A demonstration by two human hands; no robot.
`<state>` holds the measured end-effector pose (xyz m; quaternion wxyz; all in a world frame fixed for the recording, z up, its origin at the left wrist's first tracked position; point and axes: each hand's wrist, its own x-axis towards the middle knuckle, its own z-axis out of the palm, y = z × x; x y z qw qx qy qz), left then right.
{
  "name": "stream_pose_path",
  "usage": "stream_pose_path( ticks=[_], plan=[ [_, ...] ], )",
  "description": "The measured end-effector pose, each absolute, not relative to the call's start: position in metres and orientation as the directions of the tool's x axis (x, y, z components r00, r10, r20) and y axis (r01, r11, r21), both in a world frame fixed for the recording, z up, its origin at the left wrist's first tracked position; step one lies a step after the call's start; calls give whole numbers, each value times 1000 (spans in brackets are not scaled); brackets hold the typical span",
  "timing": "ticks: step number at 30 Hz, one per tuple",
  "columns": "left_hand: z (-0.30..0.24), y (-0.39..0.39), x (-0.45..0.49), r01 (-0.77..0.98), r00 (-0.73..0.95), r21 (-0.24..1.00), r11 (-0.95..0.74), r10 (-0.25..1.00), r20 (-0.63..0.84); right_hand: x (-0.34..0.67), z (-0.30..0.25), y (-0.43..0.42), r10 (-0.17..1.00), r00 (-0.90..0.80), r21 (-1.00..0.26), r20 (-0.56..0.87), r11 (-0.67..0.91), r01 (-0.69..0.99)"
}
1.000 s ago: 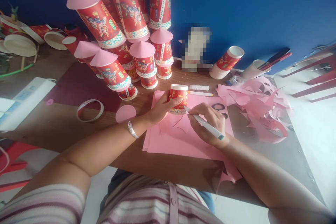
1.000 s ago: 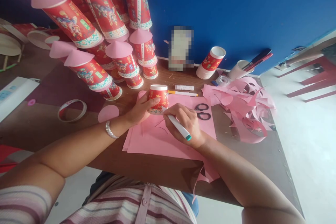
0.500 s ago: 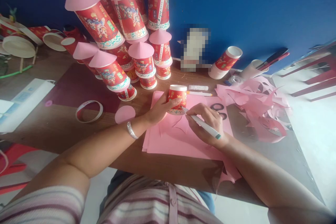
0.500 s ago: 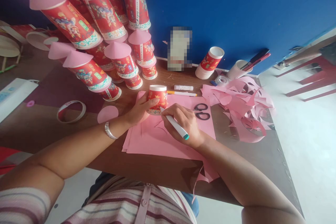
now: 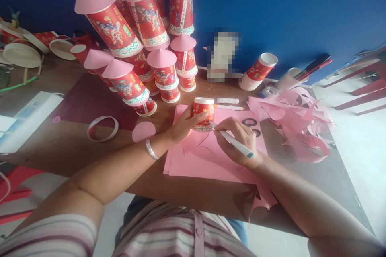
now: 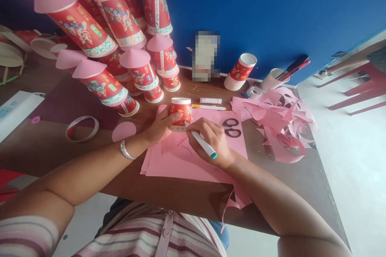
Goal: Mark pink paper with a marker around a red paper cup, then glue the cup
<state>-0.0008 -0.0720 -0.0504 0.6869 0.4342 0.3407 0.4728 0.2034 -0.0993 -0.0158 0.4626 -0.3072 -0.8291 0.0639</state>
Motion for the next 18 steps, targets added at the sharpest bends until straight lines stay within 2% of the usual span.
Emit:
stream_pose_path(
  ticks=[12, 18],
  plan=[
    [-53, -72, -2, -356, 315, 919, 171, 947, -54, 206, -13, -101, 508, -431, -348, 745, 849, 399],
    [-53, -72, -3, -400, 328, 894, 205, 942, -69, 209, -12, -104, 522, -447, -359, 726, 843, 401]
  ],
)
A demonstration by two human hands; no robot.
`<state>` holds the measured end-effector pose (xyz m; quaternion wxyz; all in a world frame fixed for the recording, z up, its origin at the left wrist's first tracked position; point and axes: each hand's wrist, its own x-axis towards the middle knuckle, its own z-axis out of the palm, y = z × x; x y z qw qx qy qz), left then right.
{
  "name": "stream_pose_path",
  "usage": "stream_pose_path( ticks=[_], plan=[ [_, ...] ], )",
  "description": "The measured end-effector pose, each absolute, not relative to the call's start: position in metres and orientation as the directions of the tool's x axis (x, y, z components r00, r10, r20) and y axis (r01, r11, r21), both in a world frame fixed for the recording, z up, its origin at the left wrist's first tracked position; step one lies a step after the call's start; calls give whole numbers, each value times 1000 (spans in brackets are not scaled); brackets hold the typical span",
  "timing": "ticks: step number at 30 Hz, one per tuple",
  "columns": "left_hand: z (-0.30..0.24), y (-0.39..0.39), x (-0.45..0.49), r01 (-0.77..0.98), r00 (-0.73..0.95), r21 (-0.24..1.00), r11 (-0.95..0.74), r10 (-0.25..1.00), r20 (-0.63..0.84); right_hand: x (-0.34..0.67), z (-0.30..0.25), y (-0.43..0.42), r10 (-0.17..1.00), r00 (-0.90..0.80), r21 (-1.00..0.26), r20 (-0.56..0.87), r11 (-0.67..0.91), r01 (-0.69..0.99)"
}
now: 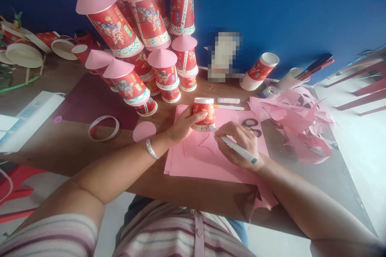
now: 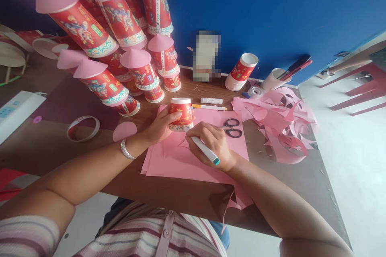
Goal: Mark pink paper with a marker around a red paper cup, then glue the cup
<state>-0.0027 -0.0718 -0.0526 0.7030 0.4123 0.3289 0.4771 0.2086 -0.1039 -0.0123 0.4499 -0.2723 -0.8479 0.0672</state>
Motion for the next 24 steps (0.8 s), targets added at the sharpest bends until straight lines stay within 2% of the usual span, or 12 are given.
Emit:
stream_pose_path(
  ticks=[24],
  plan=[
    [-49, -71, -3, -417, 324, 877, 238, 941, -101, 205, -18, -102, 567, -400, -394, 720, 809, 436]
  ],
)
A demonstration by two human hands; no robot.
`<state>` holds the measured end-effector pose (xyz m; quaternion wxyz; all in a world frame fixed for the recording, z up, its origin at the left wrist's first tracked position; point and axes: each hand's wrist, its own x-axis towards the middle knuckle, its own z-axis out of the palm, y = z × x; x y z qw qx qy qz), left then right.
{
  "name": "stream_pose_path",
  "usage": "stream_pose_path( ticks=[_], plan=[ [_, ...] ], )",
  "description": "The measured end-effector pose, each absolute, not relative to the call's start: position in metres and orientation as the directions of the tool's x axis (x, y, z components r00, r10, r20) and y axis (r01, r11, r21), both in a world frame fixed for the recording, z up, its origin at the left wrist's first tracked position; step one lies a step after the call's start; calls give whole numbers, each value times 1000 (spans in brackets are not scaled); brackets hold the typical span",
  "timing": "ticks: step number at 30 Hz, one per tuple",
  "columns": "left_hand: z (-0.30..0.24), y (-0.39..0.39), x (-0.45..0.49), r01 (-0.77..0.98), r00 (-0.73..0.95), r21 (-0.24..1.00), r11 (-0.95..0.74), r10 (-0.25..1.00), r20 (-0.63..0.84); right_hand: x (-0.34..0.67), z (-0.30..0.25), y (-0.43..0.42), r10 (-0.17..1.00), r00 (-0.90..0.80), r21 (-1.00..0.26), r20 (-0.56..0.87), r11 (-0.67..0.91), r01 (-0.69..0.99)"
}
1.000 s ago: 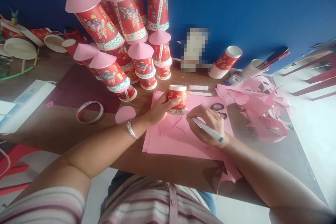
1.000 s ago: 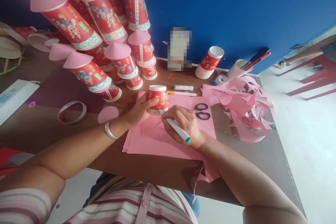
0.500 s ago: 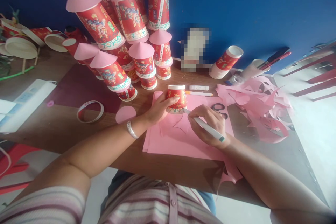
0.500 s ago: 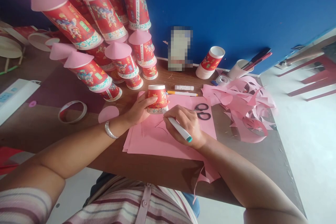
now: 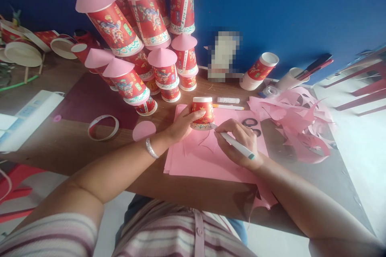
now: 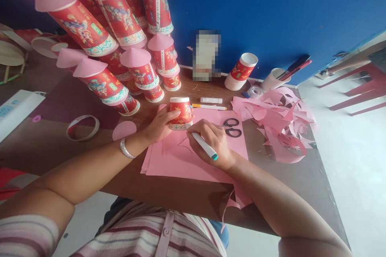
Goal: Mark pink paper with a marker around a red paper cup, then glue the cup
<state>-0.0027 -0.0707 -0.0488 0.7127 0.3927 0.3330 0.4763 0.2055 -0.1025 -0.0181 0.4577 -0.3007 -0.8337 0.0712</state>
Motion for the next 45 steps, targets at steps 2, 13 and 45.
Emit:
stream_pose_path(
  ticks=[2, 13, 45],
  plan=[
    [-49, -71, -3, -419, 323, 877, 234, 941, -97, 205, -19, -102, 567, -398, -395, 721, 809, 437],
    [-52, -70, -2, -416, 313, 883, 217, 946, -84, 205, -19, -103, 564, -403, -393, 721, 811, 432],
    [-48, -70, -2, -477, 287, 862, 172, 957, -32, 206, -17, -105, 496, -498, -403, 712, 869, 288]
  ],
)
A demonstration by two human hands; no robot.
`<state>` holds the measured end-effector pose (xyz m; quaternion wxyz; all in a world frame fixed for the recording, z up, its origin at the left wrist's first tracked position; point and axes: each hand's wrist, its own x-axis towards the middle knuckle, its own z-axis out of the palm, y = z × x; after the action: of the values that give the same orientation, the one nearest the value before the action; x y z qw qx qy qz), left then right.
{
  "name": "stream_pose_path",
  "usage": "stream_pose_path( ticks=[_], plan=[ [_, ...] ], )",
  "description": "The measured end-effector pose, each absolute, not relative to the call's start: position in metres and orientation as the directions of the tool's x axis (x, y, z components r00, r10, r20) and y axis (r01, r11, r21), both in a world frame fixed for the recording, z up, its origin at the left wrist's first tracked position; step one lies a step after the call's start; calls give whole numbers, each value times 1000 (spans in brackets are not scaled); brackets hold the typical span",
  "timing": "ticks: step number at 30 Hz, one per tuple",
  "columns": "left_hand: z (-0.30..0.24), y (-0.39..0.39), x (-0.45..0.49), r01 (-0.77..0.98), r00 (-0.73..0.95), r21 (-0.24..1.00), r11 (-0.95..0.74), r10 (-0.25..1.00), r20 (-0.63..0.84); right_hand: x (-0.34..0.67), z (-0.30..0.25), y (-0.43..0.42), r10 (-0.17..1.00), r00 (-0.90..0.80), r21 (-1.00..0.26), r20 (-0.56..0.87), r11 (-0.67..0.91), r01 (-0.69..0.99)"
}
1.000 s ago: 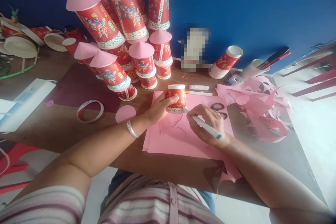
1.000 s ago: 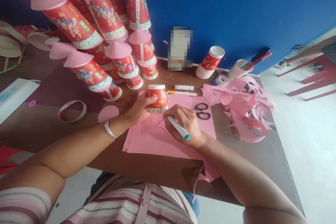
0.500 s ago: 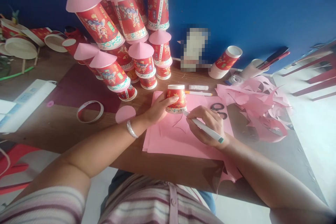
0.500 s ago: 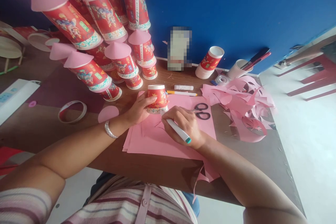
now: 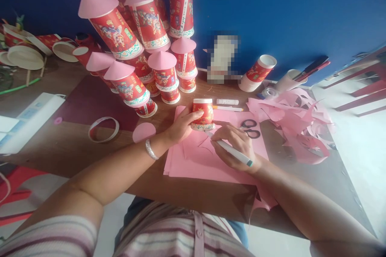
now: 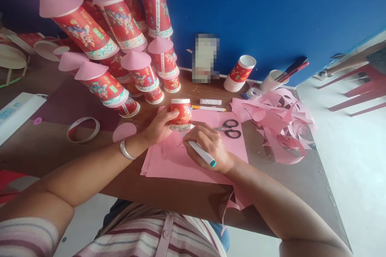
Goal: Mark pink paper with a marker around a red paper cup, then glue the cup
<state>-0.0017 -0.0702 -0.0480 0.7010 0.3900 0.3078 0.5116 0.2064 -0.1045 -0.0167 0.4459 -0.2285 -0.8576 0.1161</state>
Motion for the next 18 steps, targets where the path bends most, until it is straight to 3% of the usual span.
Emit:
stream_pose_path(
  ticks=[14, 18],
  plan=[
    [-47, -71, -2, -447, 329, 874, 190, 944, -37, 206, -21, -102, 409, -488, -363, 771, 912, 191],
    [-47, -71, -2, -464, 317, 870, 166, 948, -12, 211, -21, -103, 426, -483, -328, 765, 903, 276]
  ],
)
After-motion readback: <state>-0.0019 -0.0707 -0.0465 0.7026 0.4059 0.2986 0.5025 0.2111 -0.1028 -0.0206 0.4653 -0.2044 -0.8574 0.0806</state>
